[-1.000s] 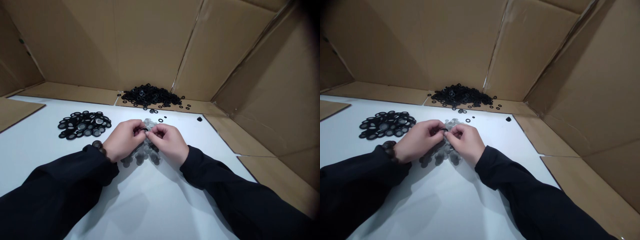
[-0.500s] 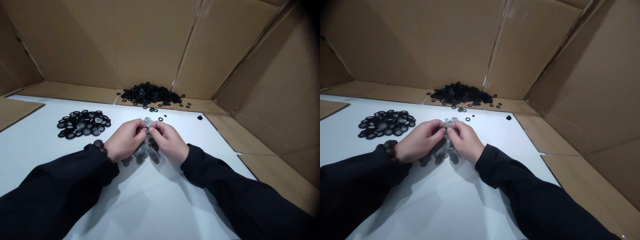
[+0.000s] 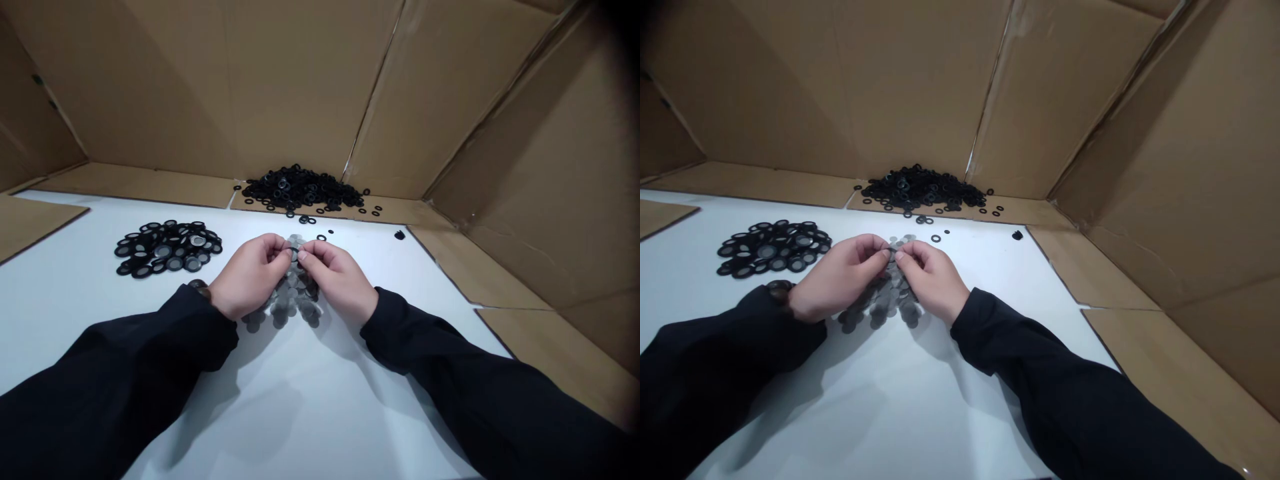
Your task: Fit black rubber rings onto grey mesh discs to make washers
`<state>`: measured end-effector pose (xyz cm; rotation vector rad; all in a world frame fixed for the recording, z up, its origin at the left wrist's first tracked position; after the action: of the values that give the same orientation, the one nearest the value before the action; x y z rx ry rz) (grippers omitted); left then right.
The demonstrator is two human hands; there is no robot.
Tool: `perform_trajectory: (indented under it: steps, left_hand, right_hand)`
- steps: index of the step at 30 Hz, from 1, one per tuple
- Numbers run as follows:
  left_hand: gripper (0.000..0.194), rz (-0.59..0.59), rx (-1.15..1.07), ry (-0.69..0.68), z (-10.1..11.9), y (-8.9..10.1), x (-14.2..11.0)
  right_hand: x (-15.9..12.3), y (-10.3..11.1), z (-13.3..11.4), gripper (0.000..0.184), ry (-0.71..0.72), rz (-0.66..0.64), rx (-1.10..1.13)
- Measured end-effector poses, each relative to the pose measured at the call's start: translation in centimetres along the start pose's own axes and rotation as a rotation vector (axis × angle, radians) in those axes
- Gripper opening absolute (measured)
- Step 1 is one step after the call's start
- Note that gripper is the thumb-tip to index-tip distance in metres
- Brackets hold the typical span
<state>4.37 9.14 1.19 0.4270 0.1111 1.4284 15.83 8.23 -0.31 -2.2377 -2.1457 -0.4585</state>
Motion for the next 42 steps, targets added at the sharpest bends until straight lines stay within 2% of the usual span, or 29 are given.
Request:
perform_trajectory:
  steps: [5,7,11,14,17,23,27,31,38,42]
  left_hand:
    - [0.015,-0.125,0.036,0.037,-0.2,-0.9,-0.4]
    - [0.016,-0.149,0.028,0.047,-0.3,-1.1,-0.6]
    - [0.016,-0.128,0.006,0.047,-0.2,-0.9,-0.5]
    - [0.016,-0.071,-0.021,0.016,0.2,-0.5,-0.3]
    - [0.017,-0.024,-0.047,0.012,0.4,-0.2,-0.2]
    - [0.021,0.042,-0.101,0.027,0.3,0.3,-0.1]
    - [0.017,-0.035,-0.114,0.066,-0.1,-0.5,-0.3]
    - [0.016,-0.105,-0.116,0.099,-0.5,-1.1,-0.6]
    - [0.016,-0.132,-0.101,0.105,-0.8,-1.4,-0.7]
    - [0.016,-0.152,-0.089,0.085,-0.6,-1.5,-0.6]
  right_hand:
    - [-0.2,-0.2,0.1,0.027,-0.014,-0.042,-0.049]
    - [-0.2,-0.3,-0.1,0.026,0.022,-0.06,-0.104]
    - [-0.3,-0.2,-1.5,0.022,0.183,-0.062,-0.264]
    - [-0.3,0.0,-2.2,0.02,0.24,-0.034,-0.303]
    - [-0.3,0.0,-2.1,0.021,0.214,-0.021,-0.251]
    - [-0.3,-0.3,-0.7,0.021,0.073,-0.03,0.01]
    - [-0.1,0.0,-0.2,0.021,0.021,-0.012,0.036]
    - [-0.2,-0.3,0.1,0.019,-0.033,-0.06,0.033]
    - [-0.2,-0.1,-1.1,0.012,0.077,-0.076,-0.032]
    - [-0.2,0.1,-0.7,0.013,0.042,-0.051,-0.028]
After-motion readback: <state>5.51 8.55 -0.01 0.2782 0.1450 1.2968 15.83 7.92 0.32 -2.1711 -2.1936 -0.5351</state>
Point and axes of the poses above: each hand's wrist, its own x-axis towards the middle knuckle, its own y-axis out of the back of the hand, z = x × y, the point moved 10 cm from there along x, towards the middle knuckle, and after that the axes turned 10 degrees about z, right-handed, at the moved point
